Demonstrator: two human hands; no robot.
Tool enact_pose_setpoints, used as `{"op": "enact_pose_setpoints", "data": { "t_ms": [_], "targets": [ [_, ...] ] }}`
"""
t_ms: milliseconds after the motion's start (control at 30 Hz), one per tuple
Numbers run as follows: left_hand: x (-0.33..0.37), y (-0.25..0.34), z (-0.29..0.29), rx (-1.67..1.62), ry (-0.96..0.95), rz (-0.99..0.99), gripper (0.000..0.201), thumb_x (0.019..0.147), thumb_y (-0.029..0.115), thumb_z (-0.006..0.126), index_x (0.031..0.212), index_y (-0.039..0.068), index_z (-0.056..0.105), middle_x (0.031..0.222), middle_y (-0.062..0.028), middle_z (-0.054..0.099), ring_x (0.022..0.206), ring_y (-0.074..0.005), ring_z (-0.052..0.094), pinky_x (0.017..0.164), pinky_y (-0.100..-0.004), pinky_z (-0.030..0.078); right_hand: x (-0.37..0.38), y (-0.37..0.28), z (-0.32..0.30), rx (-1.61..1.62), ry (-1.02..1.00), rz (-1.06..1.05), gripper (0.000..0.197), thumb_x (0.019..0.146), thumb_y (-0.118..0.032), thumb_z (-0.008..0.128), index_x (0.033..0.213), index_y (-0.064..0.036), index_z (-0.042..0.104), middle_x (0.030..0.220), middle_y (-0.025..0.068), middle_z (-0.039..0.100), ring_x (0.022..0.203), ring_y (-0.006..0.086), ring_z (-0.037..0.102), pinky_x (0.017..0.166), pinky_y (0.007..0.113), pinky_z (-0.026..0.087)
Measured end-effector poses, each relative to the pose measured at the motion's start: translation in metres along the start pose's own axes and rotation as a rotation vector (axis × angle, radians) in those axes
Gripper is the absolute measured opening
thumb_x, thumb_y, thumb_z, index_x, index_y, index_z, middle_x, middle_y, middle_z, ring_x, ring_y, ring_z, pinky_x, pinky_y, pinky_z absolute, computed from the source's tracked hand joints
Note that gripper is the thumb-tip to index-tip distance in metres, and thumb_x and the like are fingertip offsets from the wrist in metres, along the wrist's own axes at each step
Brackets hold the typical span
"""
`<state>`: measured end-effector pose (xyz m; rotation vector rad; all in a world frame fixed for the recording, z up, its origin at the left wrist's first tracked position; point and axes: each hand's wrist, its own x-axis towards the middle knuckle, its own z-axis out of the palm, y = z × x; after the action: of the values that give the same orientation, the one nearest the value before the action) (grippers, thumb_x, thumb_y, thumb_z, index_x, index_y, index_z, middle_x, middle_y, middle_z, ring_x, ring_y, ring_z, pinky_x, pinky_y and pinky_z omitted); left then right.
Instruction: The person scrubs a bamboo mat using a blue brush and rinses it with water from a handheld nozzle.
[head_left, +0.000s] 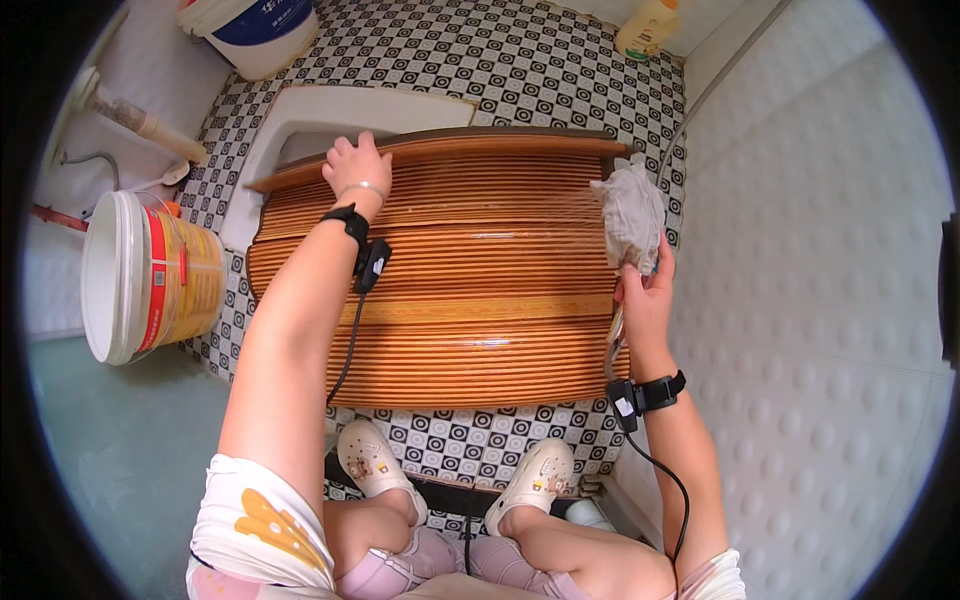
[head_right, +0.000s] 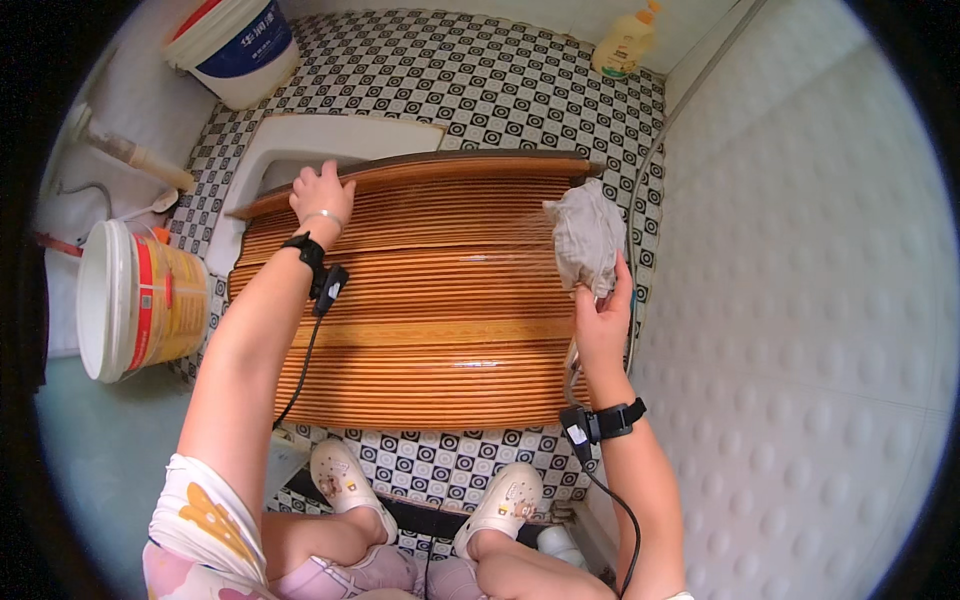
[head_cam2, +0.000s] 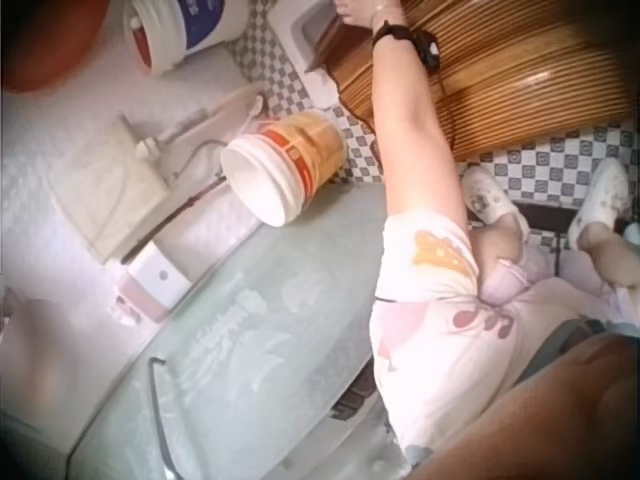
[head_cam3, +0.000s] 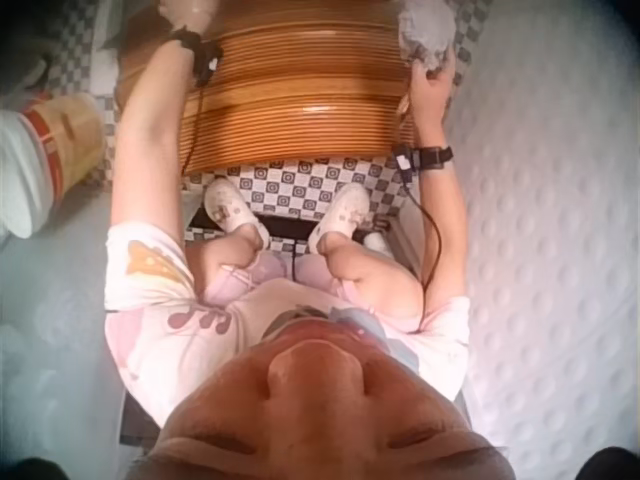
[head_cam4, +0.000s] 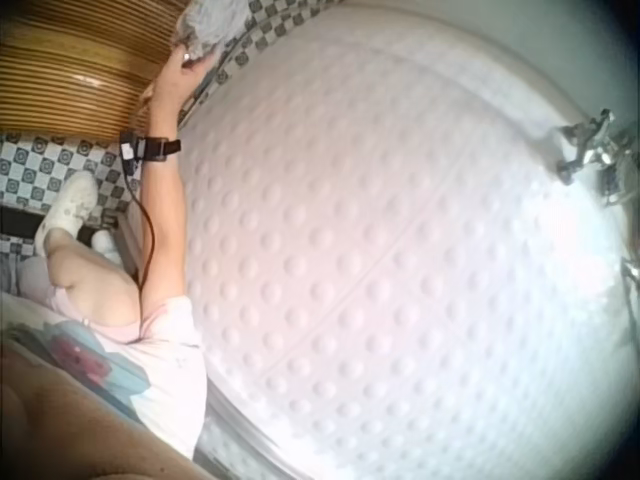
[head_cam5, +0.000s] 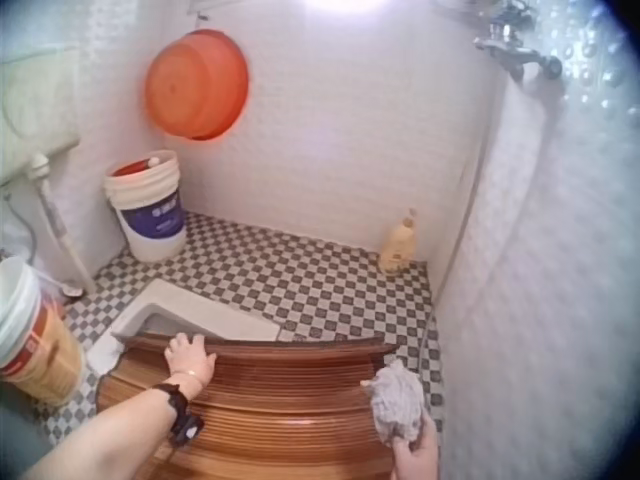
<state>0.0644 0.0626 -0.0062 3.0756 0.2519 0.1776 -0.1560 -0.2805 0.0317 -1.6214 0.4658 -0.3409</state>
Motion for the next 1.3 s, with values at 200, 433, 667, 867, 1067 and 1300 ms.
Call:
{"op": "enact_pose_setpoints", "data": {
  "t_ms": [200,433,667,867,1067,1300],
  "targets": [
    [-0.078,-0.011,0.014,-0.067,-0.706,0.576,0.048,0.097,0.032,0.055,0.139,0.008,0.050,0.136,-0.0181,0.052,0.126,-0.0347,0.050,0.101,-0.0463,0.045,-0.004,-0.009,0.006,0.045,-0.075,0.077,0.066,0.091,0.002,0.054,0.151,-0.0123,0.030,0.105,0.0017,0.058,0.062,0.0038,0.046,0.051,0.020,0.039],
    [-0.126,-0.004,0.001,0.019,-0.666,0.574,0.053,0.098,0.037,0.055,0.138,0.003,0.049,0.127,-0.0161,0.054,0.118,-0.0317,0.053,0.101,-0.0421,0.045,-0.010,0.001,0.016,0.009,-0.156,0.051,0.067,0.090,0.004,0.053,0.151,-0.0092,0.029,0.126,0.0053,0.055,0.075,0.0041,0.051,0.060,0.019,0.043],
    [-0.099,-0.028,0.021,-0.105,-0.790,0.482,0.068,0.098,0.061,0.037,0.150,0.017,0.040,0.150,-0.0152,0.041,0.137,-0.0317,0.041,0.109,-0.0452,0.036,-0.019,0.011,0.015,0.002,-0.186,0.077,0.067,0.090,0.004,0.053,0.151,-0.0067,0.029,0.137,0.0083,0.050,0.104,0.0109,0.056,0.079,0.022,0.049],
    [-0.057,-0.015,0.032,-0.072,-0.734,0.131,0.062,0.100,0.038,0.052,0.149,0.006,0.034,0.155,-0.0175,0.031,0.130,-0.0374,0.048,0.102,-0.0462,0.047,-0.032,-0.001,0.012,-0.037,-0.197,0.175,0.067,0.091,0.002,0.053,0.152,-0.0116,0.029,0.126,0.0049,0.056,0.067,0.0046,0.049,0.052,0.020,0.041],
    [-0.049,-0.016,0.017,0.043,-0.877,0.472,0.047,0.098,0.040,0.055,0.131,0.006,0.055,0.113,-0.0197,0.066,0.099,-0.0356,0.064,0.083,-0.0474,0.051,-0.036,-0.005,0.001,0.021,-0.191,0.211,0.067,0.091,0.004,0.053,0.152,-0.0099,0.028,0.133,0.0054,0.053,0.078,0.0057,0.054,0.059,0.019,0.044],
    [-0.080,-0.033,0.012,-0.408,-0.912,0.474,0.063,0.086,0.060,0.064,0.105,-0.001,0.064,0.099,-0.0191,0.064,0.092,-0.0340,0.060,0.079,-0.0456,0.048,-0.039,0.010,-0.012,-0.030,-0.160,0.100,0.068,0.090,0.003,0.052,0.152,-0.0123,0.029,0.112,0.0047,0.061,0.060,0.0053,0.049,0.050,0.020,0.041]
  ]
}}
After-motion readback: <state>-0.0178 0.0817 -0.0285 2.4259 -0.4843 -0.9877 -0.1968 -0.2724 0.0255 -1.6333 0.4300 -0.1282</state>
